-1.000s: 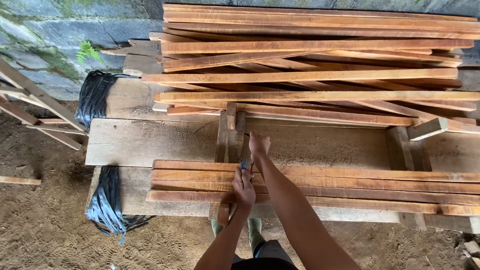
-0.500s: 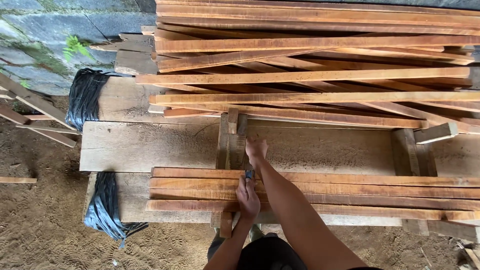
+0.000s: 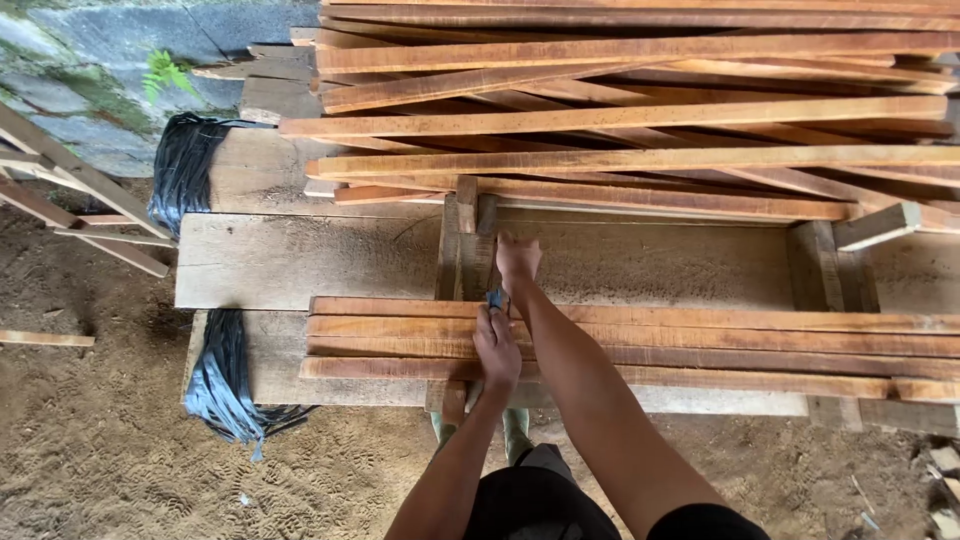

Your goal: Organizing wooden slats and marking them with a pencil for bundling or processing.

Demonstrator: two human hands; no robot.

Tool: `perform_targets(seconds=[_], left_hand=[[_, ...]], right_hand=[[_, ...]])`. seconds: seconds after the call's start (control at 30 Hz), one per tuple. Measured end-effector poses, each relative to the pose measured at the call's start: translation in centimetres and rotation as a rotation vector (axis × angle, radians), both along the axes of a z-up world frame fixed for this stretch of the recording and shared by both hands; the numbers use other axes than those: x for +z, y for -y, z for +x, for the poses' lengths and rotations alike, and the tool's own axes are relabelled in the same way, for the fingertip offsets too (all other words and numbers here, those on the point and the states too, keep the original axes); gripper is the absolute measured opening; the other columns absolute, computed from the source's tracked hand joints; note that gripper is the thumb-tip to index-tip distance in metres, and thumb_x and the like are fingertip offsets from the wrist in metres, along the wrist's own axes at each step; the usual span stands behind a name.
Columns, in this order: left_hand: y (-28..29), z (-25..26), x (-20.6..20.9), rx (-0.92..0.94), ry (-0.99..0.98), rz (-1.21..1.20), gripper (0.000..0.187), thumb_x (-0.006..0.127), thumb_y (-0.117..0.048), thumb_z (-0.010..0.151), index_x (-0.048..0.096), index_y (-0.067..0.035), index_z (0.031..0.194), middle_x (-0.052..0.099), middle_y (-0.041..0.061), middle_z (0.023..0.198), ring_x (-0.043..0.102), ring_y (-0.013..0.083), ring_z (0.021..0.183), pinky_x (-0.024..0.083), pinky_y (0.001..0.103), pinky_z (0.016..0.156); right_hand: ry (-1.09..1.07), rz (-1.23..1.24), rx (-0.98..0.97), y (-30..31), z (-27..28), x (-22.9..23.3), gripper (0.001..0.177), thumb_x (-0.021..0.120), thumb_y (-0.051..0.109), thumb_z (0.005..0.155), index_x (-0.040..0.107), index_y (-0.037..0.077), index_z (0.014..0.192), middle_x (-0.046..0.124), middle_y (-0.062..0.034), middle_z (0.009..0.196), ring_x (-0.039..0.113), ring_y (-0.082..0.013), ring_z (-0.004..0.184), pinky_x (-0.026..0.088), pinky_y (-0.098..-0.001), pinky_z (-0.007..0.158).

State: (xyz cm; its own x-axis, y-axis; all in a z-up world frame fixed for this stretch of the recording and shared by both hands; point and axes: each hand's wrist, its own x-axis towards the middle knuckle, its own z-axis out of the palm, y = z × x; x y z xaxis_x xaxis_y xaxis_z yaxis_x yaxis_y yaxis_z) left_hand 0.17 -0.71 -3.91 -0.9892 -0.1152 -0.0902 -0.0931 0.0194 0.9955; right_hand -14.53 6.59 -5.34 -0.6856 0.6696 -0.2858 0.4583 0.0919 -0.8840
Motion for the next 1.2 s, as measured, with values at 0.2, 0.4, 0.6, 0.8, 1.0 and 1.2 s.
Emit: perform_targets(seconds=[0.2, 0.4, 0.6, 0.8, 1.0, 1.2], left_hand=[[0.5, 1.2, -3.0, -0.053, 0.054, -0.073, 0.045, 0.031, -0.022, 0.114, 0.042, 0.012, 0.141, 0.069, 0.021, 0.087, 0.056, 0.0157, 0.057, 0.053, 0.039, 0.061], [0.3, 2.2, -4.1, -0.005, 0.103, -0.121, 0.051, 0.033, -0.019, 0.114, 0.03, 0.018, 0.149, 0.07, 0.031, 0.11, 0.072, 0.0353, 0.086, 0.059, 0.046, 0.073], [0.2, 2.4, -6.2, -0.01, 0.135, -0.084, 0.053, 0.031, -0.026, 0.113, 0.036, 0.01, 0.151, 0.071, 0.03, 0.111, 0.073, 0.0391, 0.087, 0.061, 0.047, 0.07], [0.2, 0.8, 3.0, -0.042, -0.044, -0.034, 0.03, 0.036, -0.022, 0.109, 0.051, -0.003, 0.092, 0.054, 0.007, 0.067, 0.042, 0.0162, 0.054, 0.036, 0.038, 0.052], [-0.5, -0.3, 3.9, 0.003, 0.182, 0.081, 0.051, 0.024, -0.02, 0.114, 0.043, 0.024, 0.133, 0.064, 0.038, 0.091, 0.063, 0.0294, 0.075, 0.054, 0.048, 0.075], [-0.2, -0.4, -3.9, 0.037, 0.133, 0.052, 0.038, 0.03, -0.025, 0.115, 0.051, 0.003, 0.131, 0.062, 0.016, 0.076, 0.043, 0.0112, 0.051, 0.04, 0.035, 0.053]], right_hand=[[-0.017, 0.012, -0.012, 0.3, 0.4, 1.7, 0.037, 0.056, 0.019, 0.076, 0.037, 0.014, 0.045, 0.024, -0.0023, 0.045, 0.03, -0.0134, 0.047, 0.035, -0.044, 0.049], [0.001, -0.074, 0.001, 0.5, 0.6, 3.1, 0.037, 0.055, 0.017, 0.079, 0.03, 0.019, 0.052, 0.022, 0.0045, 0.049, 0.021, -0.0085, 0.048, 0.03, -0.0358, 0.044], [0.122, -0.197, 0.035, -0.3, -0.7, 2.0, 0.039, 0.062, 0.022, 0.088, 0.039, 0.012, 0.058, 0.035, -0.0036, 0.047, 0.026, -0.0105, 0.048, 0.03, -0.039, 0.045], [0.308, -0.087, -0.003, -0.8, -2.7, -7.7, 0.054, 0.067, 0.041, 0.099, 0.053, 0.004, 0.063, 0.054, -0.0083, 0.056, 0.034, -0.0156, 0.038, 0.026, -0.0382, 0.033], [0.073, -0.121, 0.012, -1.1, -2.3, -7.7, 0.05, 0.07, 0.028, 0.086, 0.047, 0.002, 0.05, 0.04, -0.0094, 0.045, 0.035, -0.0143, 0.045, 0.034, -0.0435, 0.045], [-0.003, -0.031, -0.058, -0.4, -1.1, -1.4, 0.046, 0.063, 0.02, 0.082, 0.044, 0.007, 0.043, 0.031, -0.0095, 0.043, 0.029, -0.0173, 0.042, 0.034, -0.0447, 0.047]])
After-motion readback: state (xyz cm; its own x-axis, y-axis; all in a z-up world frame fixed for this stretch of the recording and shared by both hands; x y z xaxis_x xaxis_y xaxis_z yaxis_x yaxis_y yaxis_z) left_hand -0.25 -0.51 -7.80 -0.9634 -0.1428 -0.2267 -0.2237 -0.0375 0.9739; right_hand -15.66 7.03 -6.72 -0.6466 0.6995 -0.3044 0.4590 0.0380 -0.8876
